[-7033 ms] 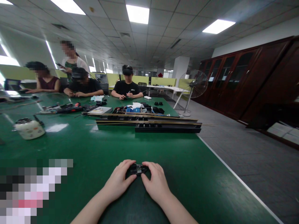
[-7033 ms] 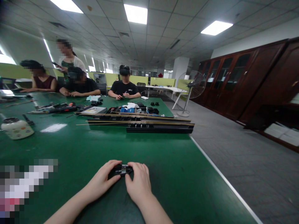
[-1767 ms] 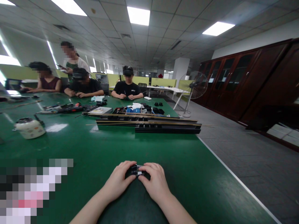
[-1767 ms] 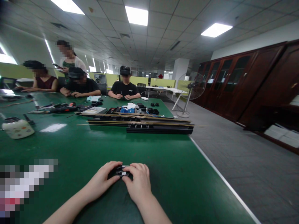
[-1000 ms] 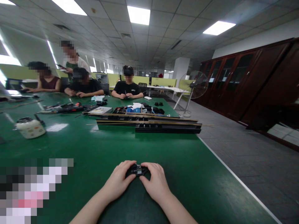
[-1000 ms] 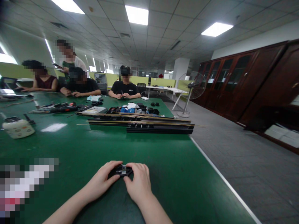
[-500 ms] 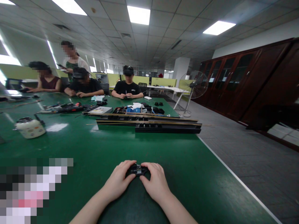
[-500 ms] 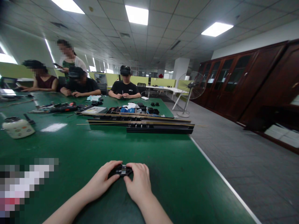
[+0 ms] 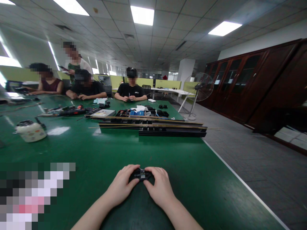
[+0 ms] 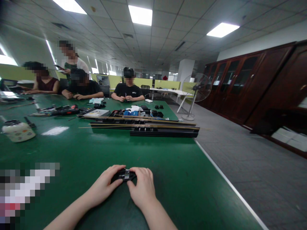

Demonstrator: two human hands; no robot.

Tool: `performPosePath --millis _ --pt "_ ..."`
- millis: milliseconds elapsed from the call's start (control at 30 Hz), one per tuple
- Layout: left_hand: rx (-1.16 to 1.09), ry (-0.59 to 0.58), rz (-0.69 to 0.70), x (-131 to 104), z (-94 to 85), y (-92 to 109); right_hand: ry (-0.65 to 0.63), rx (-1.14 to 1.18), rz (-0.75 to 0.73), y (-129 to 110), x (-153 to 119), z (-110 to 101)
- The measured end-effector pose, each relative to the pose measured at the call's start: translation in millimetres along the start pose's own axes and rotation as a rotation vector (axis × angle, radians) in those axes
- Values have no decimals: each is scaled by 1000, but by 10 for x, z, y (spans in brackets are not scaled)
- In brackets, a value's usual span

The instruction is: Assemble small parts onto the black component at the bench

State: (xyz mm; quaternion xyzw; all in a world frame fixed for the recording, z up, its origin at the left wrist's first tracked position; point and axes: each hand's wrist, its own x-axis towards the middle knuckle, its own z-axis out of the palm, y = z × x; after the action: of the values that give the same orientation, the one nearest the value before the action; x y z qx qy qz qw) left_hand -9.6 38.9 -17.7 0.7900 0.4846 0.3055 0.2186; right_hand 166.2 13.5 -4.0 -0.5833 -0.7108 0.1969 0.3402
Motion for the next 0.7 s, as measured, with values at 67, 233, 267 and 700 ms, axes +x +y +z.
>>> performPosePath --millis 67,233,267,700 --pt "-5 1 -1 -1 -2 5 -5 2 0 -2 0 -2" --pt "-19 -8 -6 -1 2 3 -13 13 -2 -15 3 -16" --pt "-20 -10 -5 1 2 1 -14 15 -2 -18 4 -19" --pt "-21 -9 4 3 9 -11 -26 36 -21 -26 3 -24"
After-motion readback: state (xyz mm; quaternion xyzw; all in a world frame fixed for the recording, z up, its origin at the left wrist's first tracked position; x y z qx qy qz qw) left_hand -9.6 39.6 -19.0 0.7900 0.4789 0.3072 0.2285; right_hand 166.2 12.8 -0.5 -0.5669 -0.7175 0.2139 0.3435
